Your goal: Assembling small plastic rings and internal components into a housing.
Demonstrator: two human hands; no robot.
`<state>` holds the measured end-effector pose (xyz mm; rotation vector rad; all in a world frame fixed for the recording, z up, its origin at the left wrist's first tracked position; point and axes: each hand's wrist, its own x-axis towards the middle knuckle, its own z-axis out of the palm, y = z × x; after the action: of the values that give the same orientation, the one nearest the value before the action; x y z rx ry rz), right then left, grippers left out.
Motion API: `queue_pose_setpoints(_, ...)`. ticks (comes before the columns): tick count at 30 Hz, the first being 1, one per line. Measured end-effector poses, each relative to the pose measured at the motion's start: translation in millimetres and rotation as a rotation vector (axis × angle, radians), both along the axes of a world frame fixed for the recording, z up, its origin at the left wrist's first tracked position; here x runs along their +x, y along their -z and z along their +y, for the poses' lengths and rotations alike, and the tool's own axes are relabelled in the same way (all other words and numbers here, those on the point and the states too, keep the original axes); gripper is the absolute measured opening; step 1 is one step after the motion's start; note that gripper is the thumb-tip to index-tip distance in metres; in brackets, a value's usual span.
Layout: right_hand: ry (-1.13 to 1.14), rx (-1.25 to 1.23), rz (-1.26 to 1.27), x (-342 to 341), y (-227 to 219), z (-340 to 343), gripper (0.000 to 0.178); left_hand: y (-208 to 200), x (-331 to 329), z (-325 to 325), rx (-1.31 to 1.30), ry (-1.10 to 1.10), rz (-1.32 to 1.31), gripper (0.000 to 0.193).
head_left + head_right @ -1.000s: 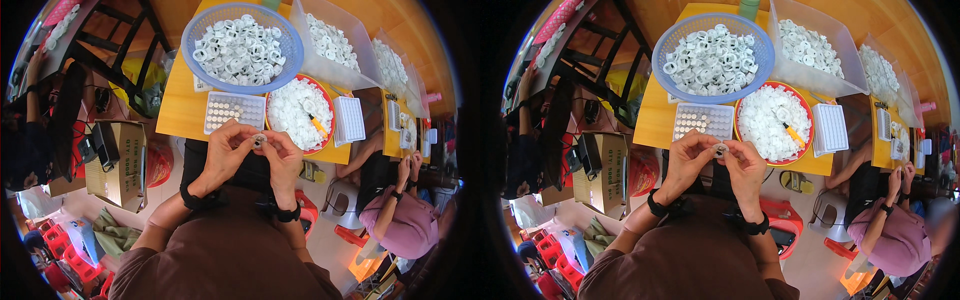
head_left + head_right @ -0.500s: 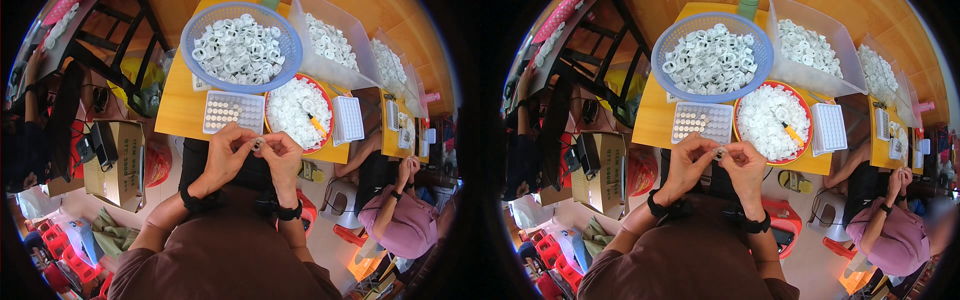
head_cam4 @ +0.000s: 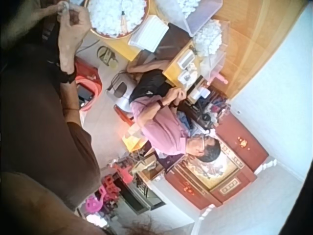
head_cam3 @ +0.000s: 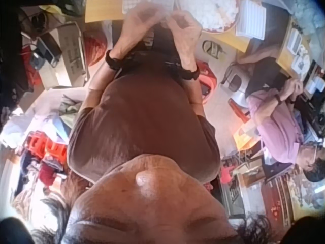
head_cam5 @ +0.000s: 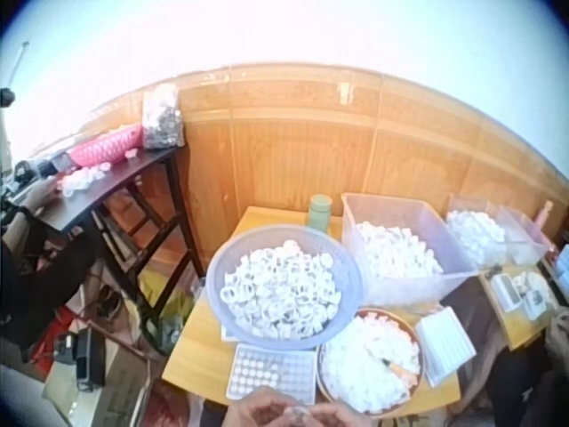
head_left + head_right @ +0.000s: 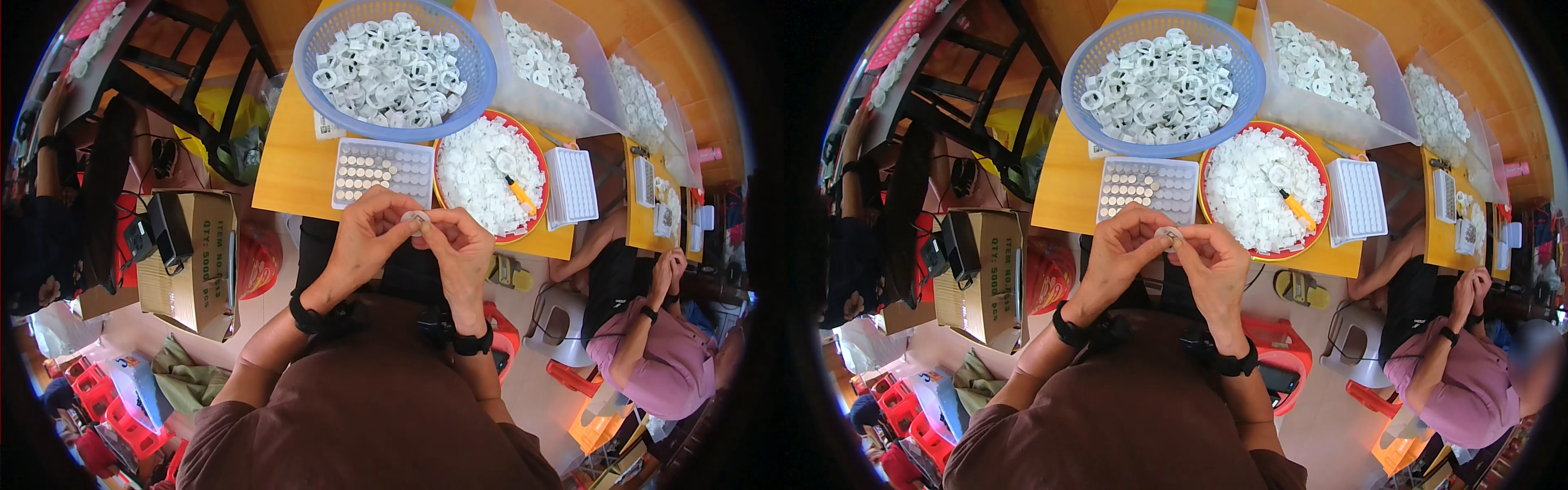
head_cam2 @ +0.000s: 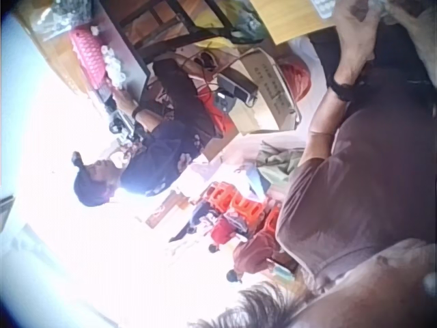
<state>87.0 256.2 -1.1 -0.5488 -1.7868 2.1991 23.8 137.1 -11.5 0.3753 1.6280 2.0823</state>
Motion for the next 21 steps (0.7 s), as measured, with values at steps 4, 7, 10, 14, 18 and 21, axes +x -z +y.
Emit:
queue_pose_setpoints(4,-0.058,-0.038,0.044,3.2,-0.2,1.7,0.013,1.0,-5.0,-4.1,0.056,0.054,-0.114,0.013)
queue_pose_setpoints(7,-0.088,-0.074,0.035,3.5,2.9,1.6,0.015,0.0,-5.2,-5.0,0.025,0.038,-0.070,0.011)
queue_pose_setpoints(10,-0.084,-0.108,0.044,3.9,2.0,1.6,0.015,1.7,-4.1,-3.0,-0.023,0.024,-0.001,0.011)
queue_pose_setpoints(14,-0.054,-0.113,0.046,4.7,3.4,0.3,0.016,2.3,-3.8,-1.6,-0.069,0.009,0.049,0.010)
queue_pose_setpoints(18,-0.020,-0.101,0.038,5.6,3.8,-2.6,0.016,-1.2,-2.7,-0.4,-0.042,-0.022,0.064,0.010)
queue_pose_setpoints(21,0.024,-0.017,0.048,5.5,1.2,-7.4,0.015,-2.6,-7.4,-2.5,-0.141,0.015,0.168,0.010)
